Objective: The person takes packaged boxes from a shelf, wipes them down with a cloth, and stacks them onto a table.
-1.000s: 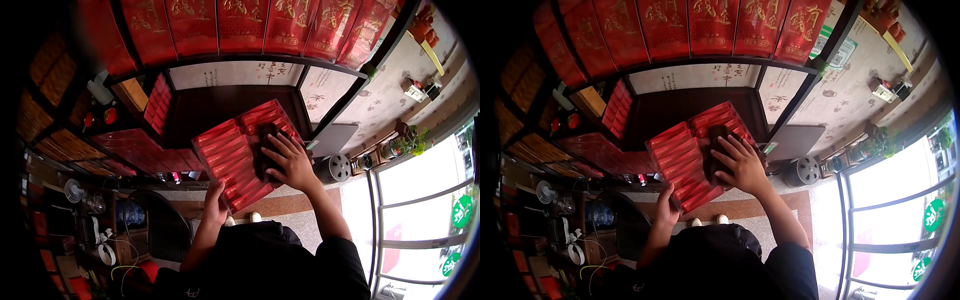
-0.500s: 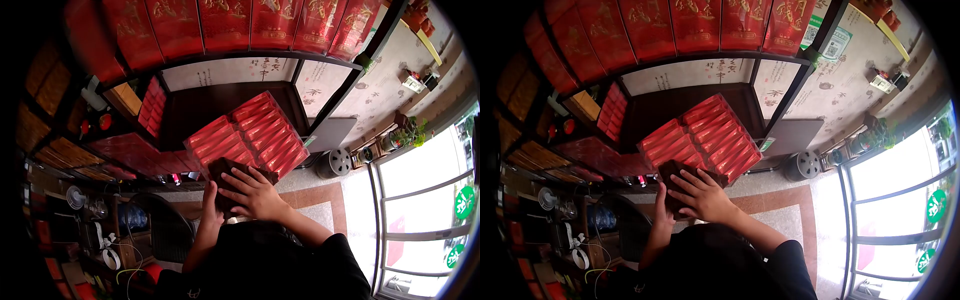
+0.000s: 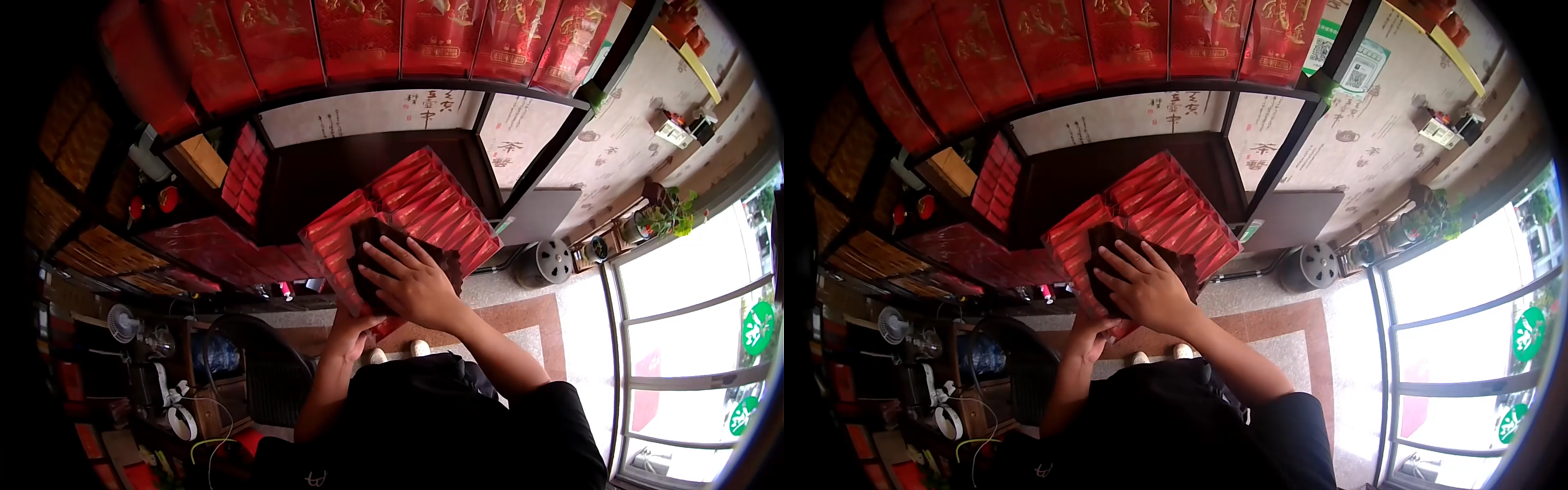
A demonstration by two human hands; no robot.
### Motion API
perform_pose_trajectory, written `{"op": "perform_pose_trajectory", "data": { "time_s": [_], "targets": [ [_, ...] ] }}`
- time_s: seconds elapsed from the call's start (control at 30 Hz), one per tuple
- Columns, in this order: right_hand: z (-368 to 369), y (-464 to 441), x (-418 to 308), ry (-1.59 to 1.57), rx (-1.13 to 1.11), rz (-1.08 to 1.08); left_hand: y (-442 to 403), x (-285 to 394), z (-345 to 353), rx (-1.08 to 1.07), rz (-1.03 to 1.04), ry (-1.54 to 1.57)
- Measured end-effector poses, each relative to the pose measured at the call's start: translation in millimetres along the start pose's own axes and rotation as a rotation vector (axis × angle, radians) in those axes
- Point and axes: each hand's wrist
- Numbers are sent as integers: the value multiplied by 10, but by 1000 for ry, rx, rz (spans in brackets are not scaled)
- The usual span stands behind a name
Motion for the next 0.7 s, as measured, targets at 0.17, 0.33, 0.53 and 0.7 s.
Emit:
{"op": "perform_pose_trajectory", "data": {
  "time_s": [0.17, 0.33, 0.53, 0.7],
  "targets": [
    [328, -430, -58, -91, 47, -157, -5, -104, -40, 58, -54, 33],
    [396, -748, 178, -80, 81, -165, 38, -95, 100, 121, 21, 80],
    [330, -944, 928, 214, 264, 191, 52, -176, 155, 171, 99, 169],
    [109, -888, 1213, 242, 247, 475, 88, -178, 229, 181, 100, 210]
  ]
}}
Point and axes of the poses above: each hand's wrist, its own y-axis away from the middle knuckle, its own z-axis out of the palm, x = y × z, and after that the axes turned 7 degrees about x, right-handed
